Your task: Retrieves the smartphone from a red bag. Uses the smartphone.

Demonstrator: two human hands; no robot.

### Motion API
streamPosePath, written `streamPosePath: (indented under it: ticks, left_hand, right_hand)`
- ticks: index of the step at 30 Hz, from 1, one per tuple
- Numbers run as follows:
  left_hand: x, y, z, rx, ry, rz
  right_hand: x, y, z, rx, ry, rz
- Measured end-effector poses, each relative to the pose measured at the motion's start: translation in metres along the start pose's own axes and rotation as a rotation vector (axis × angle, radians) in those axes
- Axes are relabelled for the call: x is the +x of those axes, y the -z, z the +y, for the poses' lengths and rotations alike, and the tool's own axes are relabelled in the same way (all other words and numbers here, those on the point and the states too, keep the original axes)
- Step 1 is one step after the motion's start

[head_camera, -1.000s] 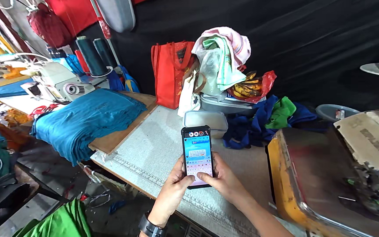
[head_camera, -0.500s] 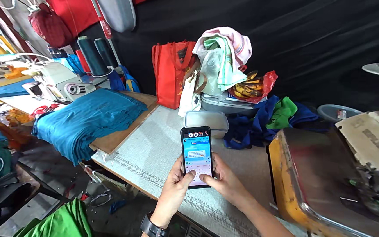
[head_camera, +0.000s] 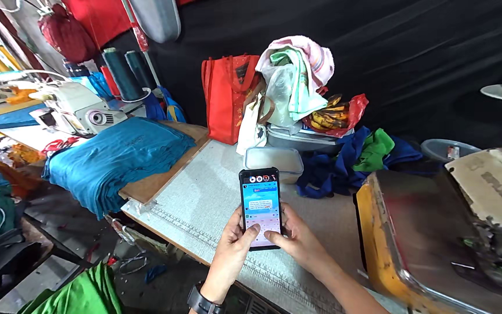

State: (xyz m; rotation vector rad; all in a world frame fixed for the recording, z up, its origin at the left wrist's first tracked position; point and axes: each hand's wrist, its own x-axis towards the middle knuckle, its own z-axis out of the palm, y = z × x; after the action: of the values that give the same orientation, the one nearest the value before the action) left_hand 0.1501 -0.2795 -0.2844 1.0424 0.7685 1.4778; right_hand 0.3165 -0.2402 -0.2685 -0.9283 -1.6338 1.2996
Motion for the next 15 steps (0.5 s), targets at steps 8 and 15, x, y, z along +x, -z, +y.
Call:
streamPosePath:
  ticks: [8, 15]
  left_hand:
    - [0.001, -0.001, 0.000, -0.024, 0.016, 0.034]
    - [0.001, 0.003, 0.001, -0.058, 0.048, -0.005]
  right_hand:
    - [-0.001, 0.003, -0.002, 0.015, -0.030, -0.027]
    - [0.001, 0.010, -0.004, -0.017, -0.073, -0.066]
